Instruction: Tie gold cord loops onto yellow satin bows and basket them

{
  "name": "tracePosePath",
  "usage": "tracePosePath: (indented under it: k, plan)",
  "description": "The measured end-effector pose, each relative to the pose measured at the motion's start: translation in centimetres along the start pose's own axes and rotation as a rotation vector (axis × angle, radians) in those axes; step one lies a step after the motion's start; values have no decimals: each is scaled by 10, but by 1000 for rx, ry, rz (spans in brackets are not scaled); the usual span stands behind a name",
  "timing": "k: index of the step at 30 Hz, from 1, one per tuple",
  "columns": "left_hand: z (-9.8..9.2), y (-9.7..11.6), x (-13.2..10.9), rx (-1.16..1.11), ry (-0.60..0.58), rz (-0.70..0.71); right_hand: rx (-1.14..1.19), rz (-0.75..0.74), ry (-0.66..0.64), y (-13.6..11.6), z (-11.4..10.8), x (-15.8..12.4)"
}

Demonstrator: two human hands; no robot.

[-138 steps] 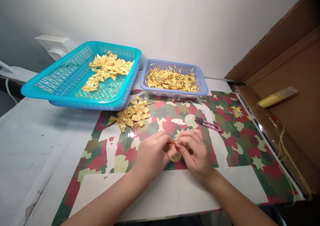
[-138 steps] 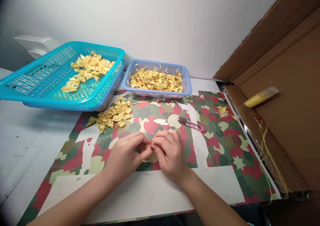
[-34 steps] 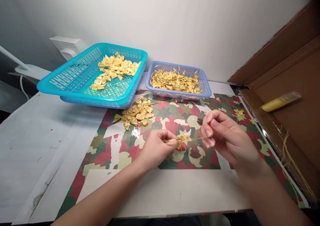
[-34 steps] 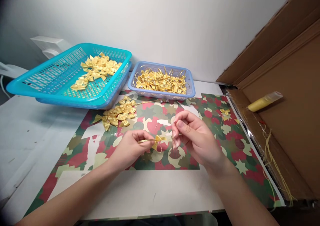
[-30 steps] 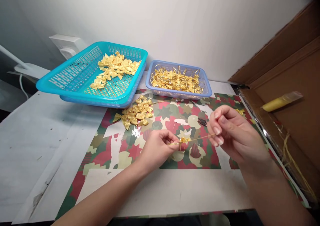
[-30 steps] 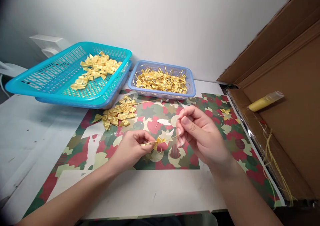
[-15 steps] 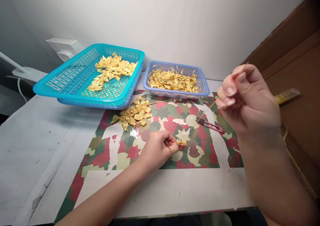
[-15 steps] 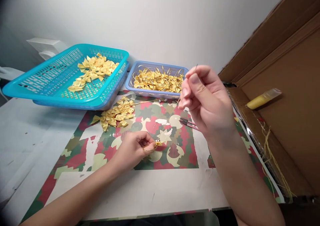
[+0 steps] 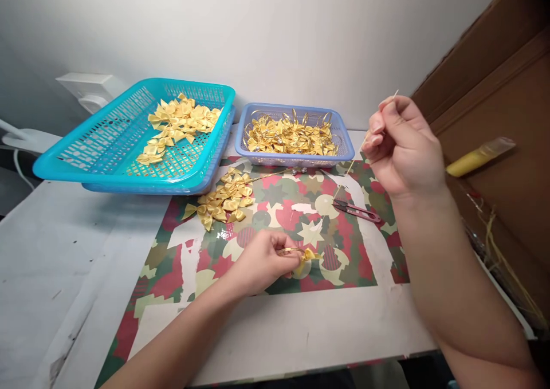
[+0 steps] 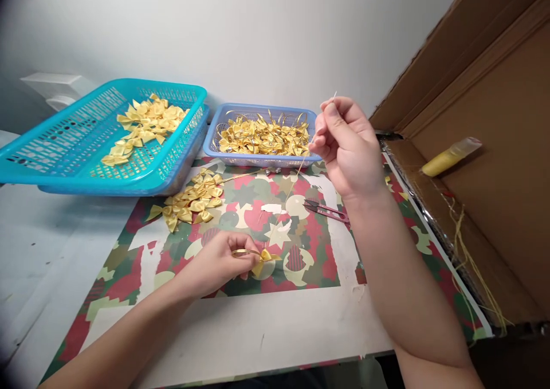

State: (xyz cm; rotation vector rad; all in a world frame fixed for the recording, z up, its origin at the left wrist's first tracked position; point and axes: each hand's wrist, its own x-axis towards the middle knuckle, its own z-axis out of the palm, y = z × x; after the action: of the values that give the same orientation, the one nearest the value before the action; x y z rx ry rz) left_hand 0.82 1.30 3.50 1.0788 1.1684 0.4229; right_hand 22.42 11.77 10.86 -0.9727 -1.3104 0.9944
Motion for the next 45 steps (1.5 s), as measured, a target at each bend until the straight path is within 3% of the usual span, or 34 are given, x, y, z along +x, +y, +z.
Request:
tracePosePath:
  k: [5, 11, 17, 21, 24, 26, 31, 35, 36, 39, 40, 41, 43, 45]
  plan:
    - [-2, 0, -1, 25, -10, -49, 124, -3, 50, 3, -9, 7]
    - [1, 1, -1, 7, -33, -64, 105, -26, 19, 16, -27, 17]
    - [0, 0, -2, 38, -46, -48, 43, 18, 45, 27, -25, 20]
    - [4, -3, -6, 156, 32, 107, -22, 65, -28, 14, -11, 10]
    - [9, -6, -8, 383, 183, 319, -4, 102, -79, -4, 5, -3]
    - [8, -7, -8, 537, 221, 418, 72, 79, -140, -17, 14, -13]
    - [-15, 1, -20, 699, 3, 541, 253, 5, -329, -45, 25, -36]
    - [-26, 33, -30, 462, 4, 552, 199, 9, -384, -55, 29, -46]
    - [-23, 43, -29, 367, -53, 541, 179, 8, -377, -54, 30, -46]
    - [-9, 65, -18, -50, -380, 458, 149, -6, -351, -42, 31, -43]
    - [-5, 69, -13, -238, -341, 477, 143, -9, -349, -36, 30, -41]
    - [-2, 71, -7, -398, -202, 491, 130, -2, -363, -31, 28, -39]
    - [-3, 68, 2, -578, 74, 489, 85, 52, -427, -22, 26, -36]
    - [-8, 60, 9, -679, 227, 508, 41, 133, -537, -16, 26, -36]
